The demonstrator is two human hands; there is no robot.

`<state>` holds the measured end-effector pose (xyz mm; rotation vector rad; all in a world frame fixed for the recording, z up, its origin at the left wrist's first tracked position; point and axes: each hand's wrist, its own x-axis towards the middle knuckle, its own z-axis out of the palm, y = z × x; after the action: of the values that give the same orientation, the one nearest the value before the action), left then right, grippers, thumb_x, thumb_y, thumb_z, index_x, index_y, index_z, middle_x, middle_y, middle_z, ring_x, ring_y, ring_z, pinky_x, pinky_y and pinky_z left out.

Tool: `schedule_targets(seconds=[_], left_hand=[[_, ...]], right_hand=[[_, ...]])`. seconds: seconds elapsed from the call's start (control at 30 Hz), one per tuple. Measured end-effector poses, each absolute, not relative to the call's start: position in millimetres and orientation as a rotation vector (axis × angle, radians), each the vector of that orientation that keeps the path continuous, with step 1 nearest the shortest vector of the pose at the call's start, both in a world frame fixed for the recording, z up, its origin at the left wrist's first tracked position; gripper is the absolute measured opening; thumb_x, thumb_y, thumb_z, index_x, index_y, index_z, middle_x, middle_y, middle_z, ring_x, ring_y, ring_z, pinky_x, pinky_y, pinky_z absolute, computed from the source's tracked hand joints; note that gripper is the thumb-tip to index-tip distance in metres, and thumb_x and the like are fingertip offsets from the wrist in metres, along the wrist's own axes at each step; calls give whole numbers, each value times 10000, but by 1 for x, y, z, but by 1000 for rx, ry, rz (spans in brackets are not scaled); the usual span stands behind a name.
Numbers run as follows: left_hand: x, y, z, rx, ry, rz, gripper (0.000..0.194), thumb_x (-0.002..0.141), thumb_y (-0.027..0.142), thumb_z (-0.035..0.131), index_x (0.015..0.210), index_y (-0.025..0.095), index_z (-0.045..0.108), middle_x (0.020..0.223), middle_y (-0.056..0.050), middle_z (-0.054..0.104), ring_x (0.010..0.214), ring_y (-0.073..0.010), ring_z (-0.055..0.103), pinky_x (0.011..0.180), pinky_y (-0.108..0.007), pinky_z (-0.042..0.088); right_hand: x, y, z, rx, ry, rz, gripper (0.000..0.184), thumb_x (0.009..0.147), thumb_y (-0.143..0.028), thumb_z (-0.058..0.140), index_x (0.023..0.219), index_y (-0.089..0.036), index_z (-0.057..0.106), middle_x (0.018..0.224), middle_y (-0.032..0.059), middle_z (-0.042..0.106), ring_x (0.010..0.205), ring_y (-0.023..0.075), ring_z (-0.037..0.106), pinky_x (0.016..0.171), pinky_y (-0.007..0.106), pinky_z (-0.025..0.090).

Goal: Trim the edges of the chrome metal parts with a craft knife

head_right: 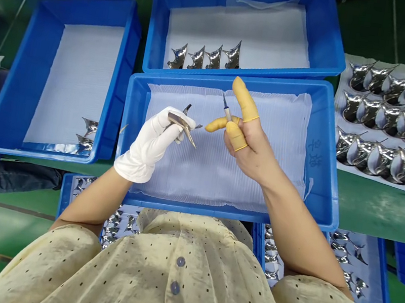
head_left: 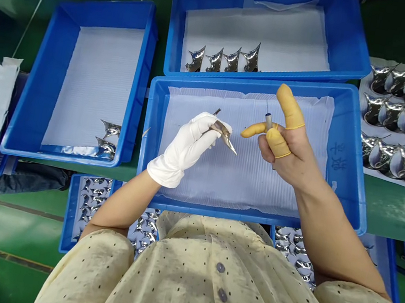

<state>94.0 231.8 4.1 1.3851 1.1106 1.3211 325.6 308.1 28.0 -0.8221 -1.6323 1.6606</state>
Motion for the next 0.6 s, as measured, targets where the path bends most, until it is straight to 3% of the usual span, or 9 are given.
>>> schedule_targets(seconds=[0.1, 0.2, 0.33, 0.43, 0.6], left_hand=[[95, 231, 3, 1296, 1056, 1315, 312, 1032, 506, 633, 1067, 219, 752, 1083, -73, 742, 708, -127, 584, 721, -294, 540], [98, 232, 1, 1179, 968, 1309, 352, 1005, 552, 659, 1043, 212, 743, 992, -59, 733, 691, -127, 587, 687, -288, 543], [101, 233, -3, 1041, 841, 1317, 355, 965, 566, 712, 1009, 214, 726, 934, -40, 713, 682, -118, 595, 647, -262, 529], [103, 233, -3, 962, 814, 1299, 365, 948, 571, 736, 988, 209, 703, 849, -24, 688, 659, -112, 585, 634, -253, 513], [105, 233, 0, 858, 803, 1254, 439, 891, 616, 784, 900, 204, 632, 713, 2, 625, 620, -117, 553, 635, -269, 499]], right_hand=[[315, 303, 30, -804, -1710, 1542, 453, 1005, -617, 648, 1338, -313, 610, 901, 16, 741, 579, 123, 511, 532, 284, 435], [307, 300, 28, -792, -1893, 1269, 363, 1040, -600, 588, 1110, -269, 719, 961, 63, 710, 830, 186, 634, 718, 339, 550], [301, 298, 22, -726, -2055, 1043, 374, 1092, -531, 504, 1218, -300, 770, 952, 70, 678, 944, 210, 641, 885, 392, 573], [299, 295, 17, -692, -2079, 1016, 372, 1100, -483, 501, 1291, -314, 772, 978, 73, 670, 914, 196, 636, 855, 374, 575], [296, 290, 13, -707, -2045, 987, 344, 1067, -493, 566, 1248, -329, 808, 1003, 77, 662, 894, 193, 627, 831, 371, 580]])
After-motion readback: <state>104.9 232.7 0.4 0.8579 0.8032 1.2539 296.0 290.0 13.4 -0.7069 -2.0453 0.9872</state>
